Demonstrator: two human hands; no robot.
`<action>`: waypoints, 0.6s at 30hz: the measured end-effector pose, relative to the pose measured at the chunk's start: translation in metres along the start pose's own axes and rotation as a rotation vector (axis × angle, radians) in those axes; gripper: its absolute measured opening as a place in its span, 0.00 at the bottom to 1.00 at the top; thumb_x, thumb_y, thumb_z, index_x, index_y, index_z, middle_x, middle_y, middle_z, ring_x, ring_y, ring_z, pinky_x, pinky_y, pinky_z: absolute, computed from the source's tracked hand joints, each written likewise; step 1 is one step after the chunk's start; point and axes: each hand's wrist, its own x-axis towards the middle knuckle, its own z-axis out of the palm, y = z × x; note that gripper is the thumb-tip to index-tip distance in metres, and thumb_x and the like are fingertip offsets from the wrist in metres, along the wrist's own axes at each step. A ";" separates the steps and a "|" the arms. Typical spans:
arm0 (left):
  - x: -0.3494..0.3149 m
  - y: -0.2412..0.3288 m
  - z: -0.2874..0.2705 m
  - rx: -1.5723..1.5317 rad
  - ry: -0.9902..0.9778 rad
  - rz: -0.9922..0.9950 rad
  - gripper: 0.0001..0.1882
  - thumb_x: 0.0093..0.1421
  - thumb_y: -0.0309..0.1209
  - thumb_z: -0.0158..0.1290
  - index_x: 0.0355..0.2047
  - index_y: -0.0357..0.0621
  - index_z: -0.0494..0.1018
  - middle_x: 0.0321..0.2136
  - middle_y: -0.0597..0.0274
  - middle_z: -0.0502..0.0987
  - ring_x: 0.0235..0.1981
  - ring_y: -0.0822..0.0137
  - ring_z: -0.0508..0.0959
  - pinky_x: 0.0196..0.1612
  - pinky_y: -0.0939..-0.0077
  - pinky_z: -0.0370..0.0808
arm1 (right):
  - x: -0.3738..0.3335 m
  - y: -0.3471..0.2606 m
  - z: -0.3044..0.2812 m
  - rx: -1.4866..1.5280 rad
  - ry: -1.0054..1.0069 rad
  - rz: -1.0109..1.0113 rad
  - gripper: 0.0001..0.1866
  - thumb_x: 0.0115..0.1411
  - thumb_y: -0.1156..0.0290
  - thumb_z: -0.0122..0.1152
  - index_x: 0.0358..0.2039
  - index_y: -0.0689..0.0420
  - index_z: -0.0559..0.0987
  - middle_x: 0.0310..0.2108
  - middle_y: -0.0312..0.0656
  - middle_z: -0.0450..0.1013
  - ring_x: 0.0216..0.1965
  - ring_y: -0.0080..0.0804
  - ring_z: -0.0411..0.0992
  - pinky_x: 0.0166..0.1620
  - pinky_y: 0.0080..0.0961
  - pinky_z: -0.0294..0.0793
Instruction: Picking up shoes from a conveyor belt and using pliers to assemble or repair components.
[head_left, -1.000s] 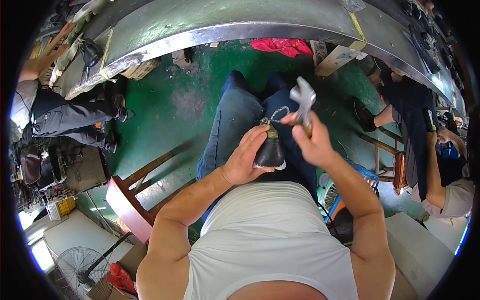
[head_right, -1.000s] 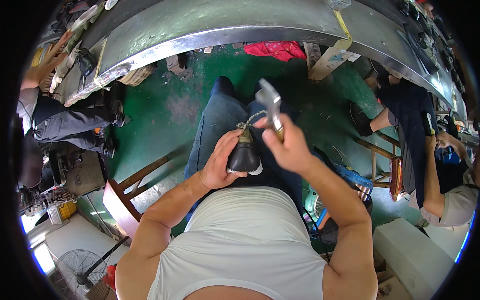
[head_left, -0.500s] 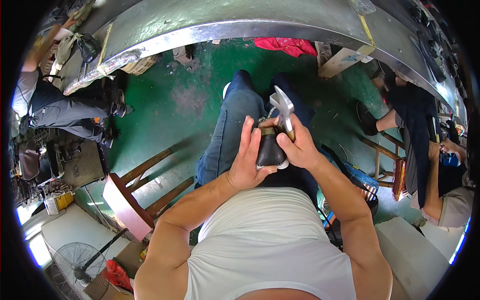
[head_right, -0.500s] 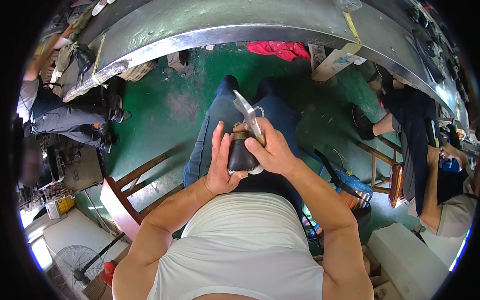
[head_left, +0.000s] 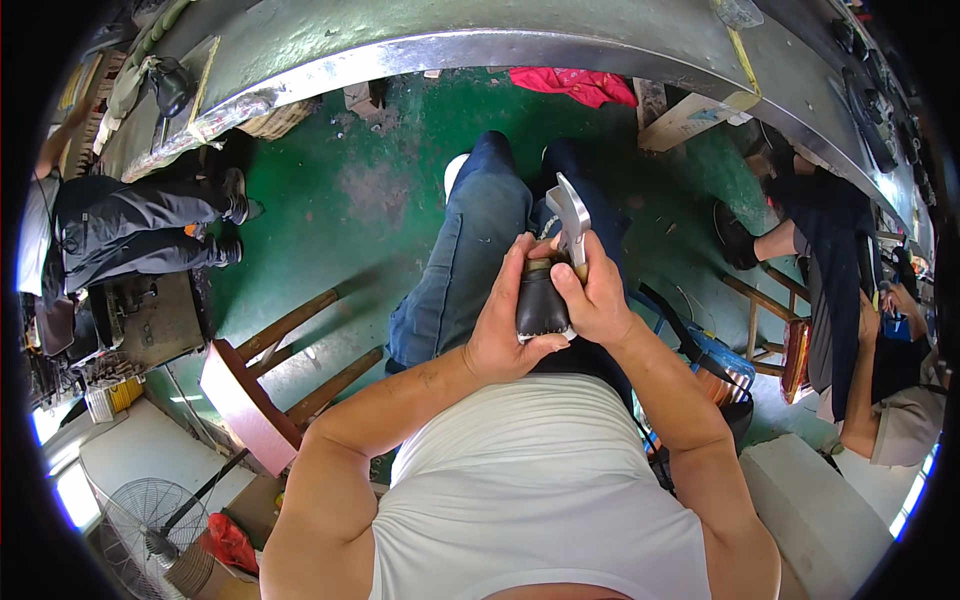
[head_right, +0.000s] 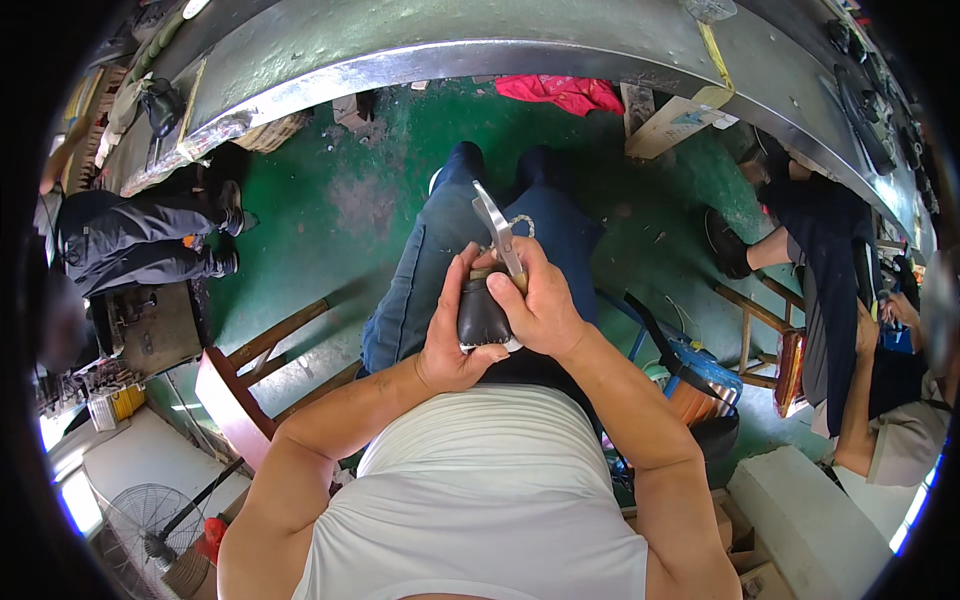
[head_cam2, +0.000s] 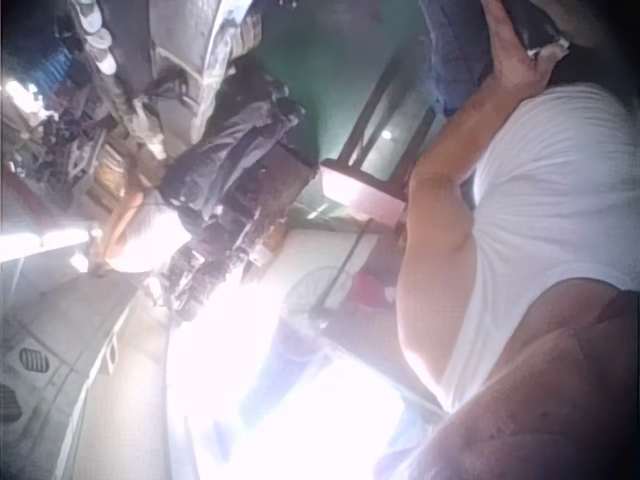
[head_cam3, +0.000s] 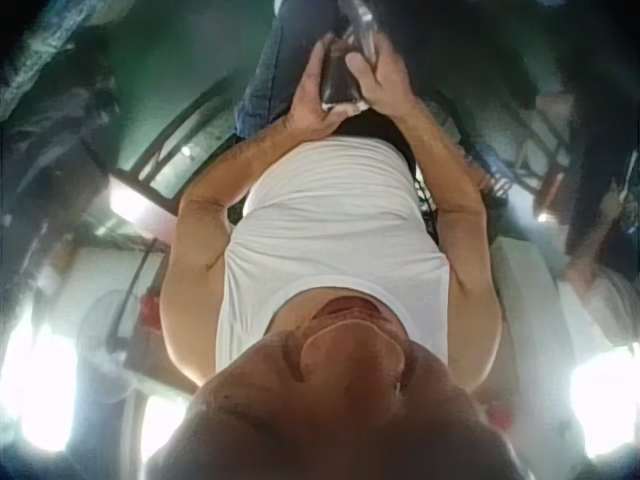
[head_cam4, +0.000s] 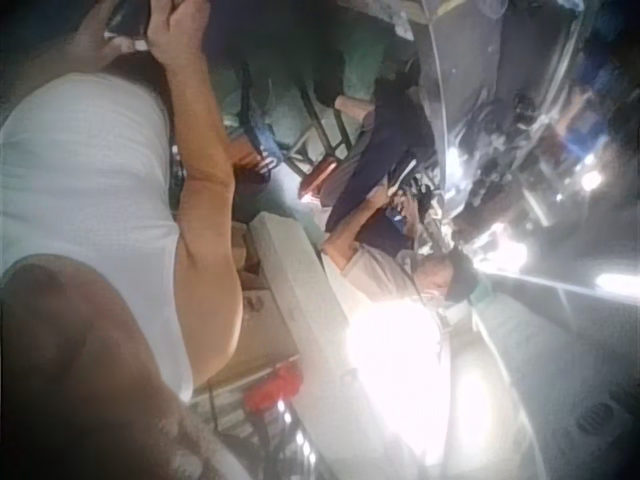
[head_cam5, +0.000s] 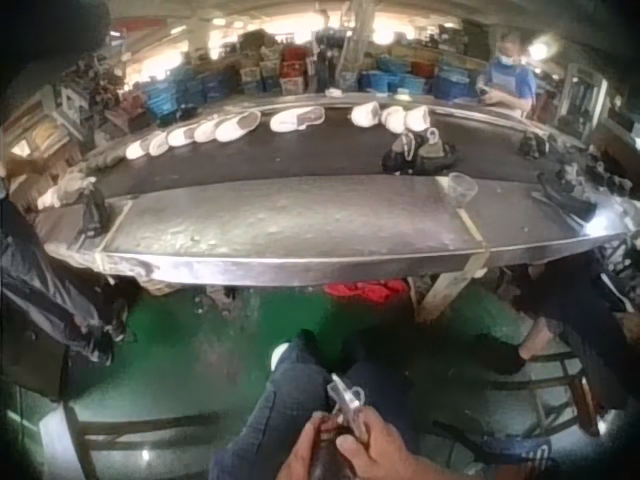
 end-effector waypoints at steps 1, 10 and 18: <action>0.000 0.001 0.001 0.008 0.004 0.001 0.60 0.54 0.47 0.65 0.69 0.30 0.36 0.67 0.30 0.49 0.69 0.37 0.53 0.69 0.52 0.53 | -0.001 0.001 0.000 0.014 0.006 0.011 0.16 0.66 0.67 0.53 0.49 0.63 0.67 0.41 0.47 0.78 0.42 0.41 0.79 0.48 0.33 0.76; 0.032 -0.005 -0.014 0.178 -0.128 -0.020 0.56 0.52 0.35 0.68 0.69 0.31 0.41 0.67 0.34 0.52 0.67 0.37 0.59 0.68 0.54 0.57 | 0.023 -0.005 -0.031 -0.076 -0.111 0.123 0.21 0.63 0.62 0.61 0.50 0.61 0.69 0.41 0.49 0.77 0.43 0.45 0.78 0.48 0.34 0.75; 0.040 -0.024 -0.024 0.234 -0.250 -0.100 0.58 0.49 0.32 0.69 0.70 0.38 0.40 0.70 0.40 0.45 0.71 0.39 0.47 0.69 0.54 0.55 | 0.027 -0.040 -0.049 -0.369 -0.242 0.145 0.44 0.42 0.60 0.79 0.53 0.64 0.63 0.42 0.61 0.73 0.45 0.59 0.74 0.49 0.42 0.73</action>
